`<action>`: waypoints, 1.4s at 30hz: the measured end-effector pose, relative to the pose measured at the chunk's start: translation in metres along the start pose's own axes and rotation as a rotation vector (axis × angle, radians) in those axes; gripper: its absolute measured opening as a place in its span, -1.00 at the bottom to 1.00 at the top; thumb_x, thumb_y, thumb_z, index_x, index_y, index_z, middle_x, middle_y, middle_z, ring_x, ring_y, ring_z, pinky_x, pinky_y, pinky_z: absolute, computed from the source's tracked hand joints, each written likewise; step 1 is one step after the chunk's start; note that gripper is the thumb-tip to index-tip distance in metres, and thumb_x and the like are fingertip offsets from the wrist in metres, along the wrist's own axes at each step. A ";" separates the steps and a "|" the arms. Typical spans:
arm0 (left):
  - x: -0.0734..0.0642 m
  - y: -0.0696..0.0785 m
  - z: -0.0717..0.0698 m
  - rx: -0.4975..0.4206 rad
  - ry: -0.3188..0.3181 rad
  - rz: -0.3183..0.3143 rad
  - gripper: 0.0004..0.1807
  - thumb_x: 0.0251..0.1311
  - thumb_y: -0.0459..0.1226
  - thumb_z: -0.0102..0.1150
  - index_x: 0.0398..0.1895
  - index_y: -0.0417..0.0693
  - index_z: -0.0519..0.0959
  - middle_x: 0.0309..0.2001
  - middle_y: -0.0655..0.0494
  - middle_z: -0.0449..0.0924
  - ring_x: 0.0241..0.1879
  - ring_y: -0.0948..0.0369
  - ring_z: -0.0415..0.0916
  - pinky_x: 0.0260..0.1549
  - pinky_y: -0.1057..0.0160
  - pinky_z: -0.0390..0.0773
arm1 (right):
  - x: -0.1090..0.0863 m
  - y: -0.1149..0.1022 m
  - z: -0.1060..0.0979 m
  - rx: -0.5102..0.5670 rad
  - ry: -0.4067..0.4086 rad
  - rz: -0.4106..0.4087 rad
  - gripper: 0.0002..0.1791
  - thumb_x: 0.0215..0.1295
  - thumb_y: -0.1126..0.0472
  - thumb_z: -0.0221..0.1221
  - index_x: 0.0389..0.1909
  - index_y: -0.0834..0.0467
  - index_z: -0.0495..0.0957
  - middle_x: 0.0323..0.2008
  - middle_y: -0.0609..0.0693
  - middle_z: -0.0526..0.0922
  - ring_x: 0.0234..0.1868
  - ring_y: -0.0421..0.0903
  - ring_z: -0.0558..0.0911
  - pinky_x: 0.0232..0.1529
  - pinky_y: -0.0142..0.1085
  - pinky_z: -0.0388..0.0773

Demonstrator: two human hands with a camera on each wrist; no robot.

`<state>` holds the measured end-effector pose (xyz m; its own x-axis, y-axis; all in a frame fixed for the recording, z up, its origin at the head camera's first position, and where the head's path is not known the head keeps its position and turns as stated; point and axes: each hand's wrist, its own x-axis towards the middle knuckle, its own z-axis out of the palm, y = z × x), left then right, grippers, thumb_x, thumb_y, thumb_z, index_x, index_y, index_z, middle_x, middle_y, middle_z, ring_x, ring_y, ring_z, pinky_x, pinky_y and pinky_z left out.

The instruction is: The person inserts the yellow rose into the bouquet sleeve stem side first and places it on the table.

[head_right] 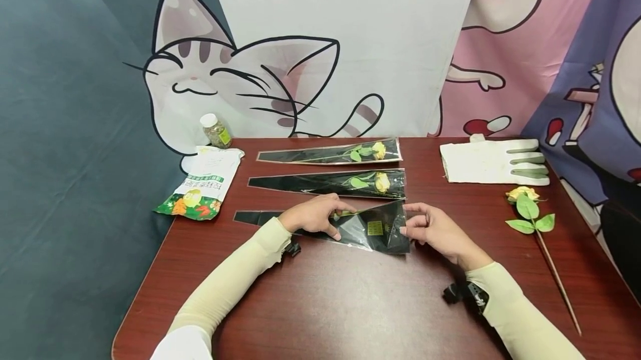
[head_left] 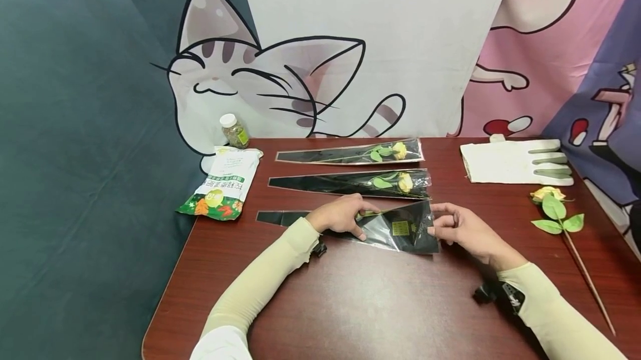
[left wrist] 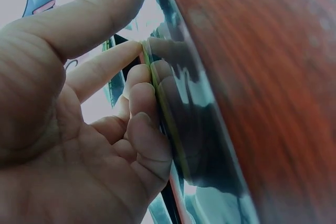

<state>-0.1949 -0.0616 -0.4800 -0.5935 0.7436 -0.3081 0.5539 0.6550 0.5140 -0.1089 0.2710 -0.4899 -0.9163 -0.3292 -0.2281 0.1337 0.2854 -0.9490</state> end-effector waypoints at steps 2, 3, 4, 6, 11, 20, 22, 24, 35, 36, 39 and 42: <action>-0.001 0.000 0.000 -0.008 0.001 -0.006 -0.19 0.18 -0.10 0.59 0.52 0.28 0.48 0.03 0.07 0.52 -0.08 0.22 0.44 -0.17 0.28 0.54 | -0.001 0.003 0.001 0.045 0.017 0.021 -0.30 0.41 0.28 0.36 0.40 0.51 0.28 -0.33 -0.16 0.81 -0.47 -0.23 0.57 -0.51 -0.34 0.54; -0.001 0.001 0.000 -0.010 0.002 -0.008 -0.20 0.18 -0.10 0.59 0.51 0.28 0.49 0.04 0.07 0.53 -0.06 0.21 0.45 -0.15 0.28 0.55 | -0.001 0.005 0.001 0.065 0.018 0.025 -0.37 0.42 0.29 0.34 0.35 0.52 0.33 -0.34 -0.16 0.82 -0.48 -0.24 0.60 -0.52 -0.34 0.55; -0.002 0.001 0.000 -0.010 0.004 -0.009 -0.20 0.18 -0.11 0.59 0.51 0.28 0.49 0.05 0.07 0.53 -0.03 0.21 0.47 -0.13 0.28 0.57 | -0.002 0.006 0.001 0.078 0.015 0.024 -0.45 0.43 0.30 0.33 0.28 0.53 0.39 -0.36 -0.16 0.82 -0.48 -0.24 0.62 -0.53 -0.35 0.55; -0.002 0.001 0.000 -0.005 0.008 -0.009 -0.20 0.17 -0.11 0.60 0.51 0.27 0.49 0.06 0.07 0.54 0.01 0.21 0.48 -0.09 0.29 0.59 | -0.003 0.008 0.001 0.093 0.008 0.021 -0.63 0.45 0.32 0.30 0.11 0.50 0.53 -0.42 -0.15 0.80 -0.48 -0.25 0.65 -0.55 -0.37 0.56; -0.003 0.003 0.001 0.038 0.015 -0.003 -0.18 0.16 -0.11 0.61 0.51 0.25 0.49 0.05 0.08 0.56 0.01 0.22 0.48 -0.05 0.29 0.60 | -0.005 0.008 0.001 0.108 -0.008 0.017 -0.86 0.50 0.33 0.23 -0.09 0.34 0.66 -0.44 -0.12 0.79 -0.44 -0.24 0.73 -0.55 -0.41 0.57; 0.000 0.014 0.006 0.120 0.032 0.036 -0.27 0.24 -0.13 0.55 0.49 0.15 0.52 0.05 0.11 0.63 0.02 0.25 0.52 0.04 0.33 0.59 | -0.007 0.005 0.002 0.096 -0.001 0.006 -0.75 0.51 0.33 0.21 -0.04 0.50 0.59 -0.42 -0.16 0.75 -0.44 -0.24 0.69 -0.55 -0.40 0.56; 0.002 0.019 0.007 0.112 0.051 0.053 -0.34 0.30 -0.12 0.50 0.46 0.11 0.55 0.03 0.13 0.65 -0.04 0.29 0.54 0.03 0.35 0.59 | -0.006 0.006 0.002 0.094 0.004 0.010 -0.77 0.50 0.32 0.23 -0.05 0.47 0.61 -0.42 -0.17 0.75 -0.44 -0.25 0.68 -0.55 -0.40 0.56; 0.004 0.025 0.008 0.065 0.077 0.065 -0.44 0.36 -0.10 0.44 0.40 0.09 0.59 -0.01 0.17 0.67 -0.13 0.35 0.55 0.00 0.40 0.59 | -0.005 0.008 0.002 0.094 0.009 0.017 -0.80 0.49 0.33 0.24 -0.07 0.44 0.61 -0.44 -0.17 0.75 -0.45 -0.25 0.68 -0.55 -0.41 0.56; 0.040 0.062 0.033 -0.413 0.131 0.088 -0.84 0.44 -0.15 0.34 -0.05 0.01 0.71 -0.37 0.30 0.77 -0.46 0.47 0.62 -0.38 0.52 0.65 | -0.004 0.008 -0.001 0.071 0.017 0.064 -0.78 0.58 0.25 0.17 -0.11 0.38 0.61 -0.43 -0.15 0.74 -0.43 -0.21 0.72 -0.54 -0.38 0.59; 0.043 0.065 0.035 -0.467 0.118 0.082 -0.86 0.45 -0.18 0.34 -0.08 -0.02 0.70 -0.39 0.25 0.77 -0.47 0.45 0.62 -0.41 0.50 0.67 | -0.004 0.007 -0.001 0.069 0.017 0.066 -0.77 0.58 0.25 0.16 -0.10 0.39 0.61 -0.42 -0.15 0.74 -0.42 -0.21 0.73 -0.53 -0.37 0.59; 0.051 0.073 0.040 -0.596 0.085 0.067 -0.90 0.47 -0.26 0.31 -0.12 -0.10 0.67 -0.43 0.13 0.76 -0.49 0.36 0.64 -0.44 0.45 0.71 | -0.004 0.006 -0.001 0.059 0.025 0.072 -0.74 0.58 0.24 0.17 -0.07 0.43 0.61 -0.41 -0.16 0.74 -0.42 -0.22 0.73 -0.53 -0.37 0.59; 0.057 0.080 0.044 -0.663 0.069 0.048 -0.91 0.47 -0.29 0.30 -0.12 -0.14 0.66 -0.42 0.07 0.76 -0.47 0.31 0.65 -0.43 0.40 0.75 | -0.004 0.007 0.000 0.038 0.042 0.077 -0.70 0.57 0.25 0.18 -0.03 0.48 0.60 -0.42 -0.15 0.75 -0.43 -0.23 0.72 -0.53 -0.36 0.60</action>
<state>-0.1586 0.0393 -0.4917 -0.6257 0.7448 -0.2321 0.1172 0.3839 0.9159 -0.1041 0.2747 -0.4952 -0.9177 -0.2692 -0.2923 0.2181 0.2736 -0.9368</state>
